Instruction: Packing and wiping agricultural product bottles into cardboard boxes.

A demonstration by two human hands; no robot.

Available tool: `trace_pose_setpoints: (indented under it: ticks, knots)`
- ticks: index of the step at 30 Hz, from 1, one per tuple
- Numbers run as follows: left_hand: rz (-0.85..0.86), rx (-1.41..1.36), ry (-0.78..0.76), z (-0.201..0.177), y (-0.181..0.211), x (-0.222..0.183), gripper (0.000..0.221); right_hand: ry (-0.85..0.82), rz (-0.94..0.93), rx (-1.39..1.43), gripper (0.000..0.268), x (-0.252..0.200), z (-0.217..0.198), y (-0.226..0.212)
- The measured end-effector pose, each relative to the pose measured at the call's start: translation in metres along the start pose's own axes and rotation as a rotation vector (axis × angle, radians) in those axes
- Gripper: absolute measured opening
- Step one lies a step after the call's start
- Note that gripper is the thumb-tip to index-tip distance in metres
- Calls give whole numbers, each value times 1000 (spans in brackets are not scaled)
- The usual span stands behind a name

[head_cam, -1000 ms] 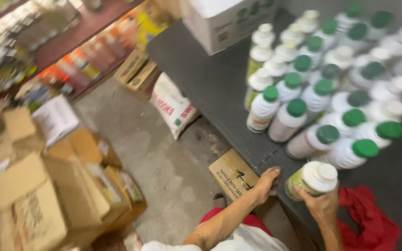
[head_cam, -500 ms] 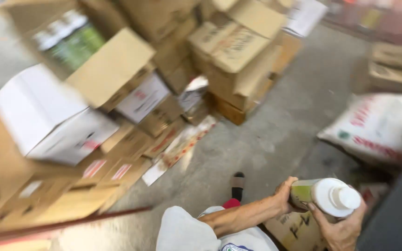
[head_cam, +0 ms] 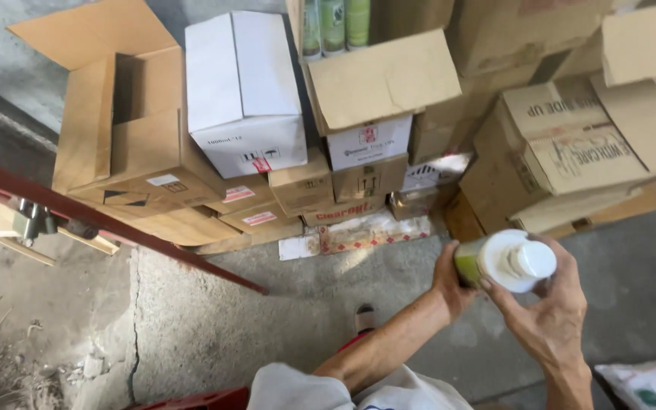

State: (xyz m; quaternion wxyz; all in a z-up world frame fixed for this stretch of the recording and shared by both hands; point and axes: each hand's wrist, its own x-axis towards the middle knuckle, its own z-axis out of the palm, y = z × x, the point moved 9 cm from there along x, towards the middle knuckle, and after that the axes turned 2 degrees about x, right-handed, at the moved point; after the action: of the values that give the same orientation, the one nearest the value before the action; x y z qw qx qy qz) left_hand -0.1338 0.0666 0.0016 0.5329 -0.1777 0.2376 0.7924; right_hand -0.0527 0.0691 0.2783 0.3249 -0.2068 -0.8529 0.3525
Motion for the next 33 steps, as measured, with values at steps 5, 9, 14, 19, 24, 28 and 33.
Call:
trace_pose_setpoints:
  ticks: [5, 9, 14, 19, 24, 28, 33]
  knots:
    - [253, -47, -333, 101, 140, -4, 63, -17, -255, -7, 79, 105, 40, -36]
    - [453, 282, -386, 201, 242, -62, 66, 18, -524, -18, 75, 180, 61, -84]
    - [364, 42, -560, 221, 342, 56, 65, 60, -721, -61, 75, 265, 97, -122]
    - [379, -7, -748, 272, 444, 110, 56, 86, -822, -40, 77, 361, 142, -134]
    - [367, 105, -349, 212, 548, 266, 32, 46, -724, -6, 88, 462, 218, -80]
    - [342, 236, -194, 225, 589, 265, 36, 7, -625, 58, 94, 535, 288, -35]
    - [345, 351, -3, 196, 638, 318, 37, -154, -238, 22, 89, 598, 389, 45]
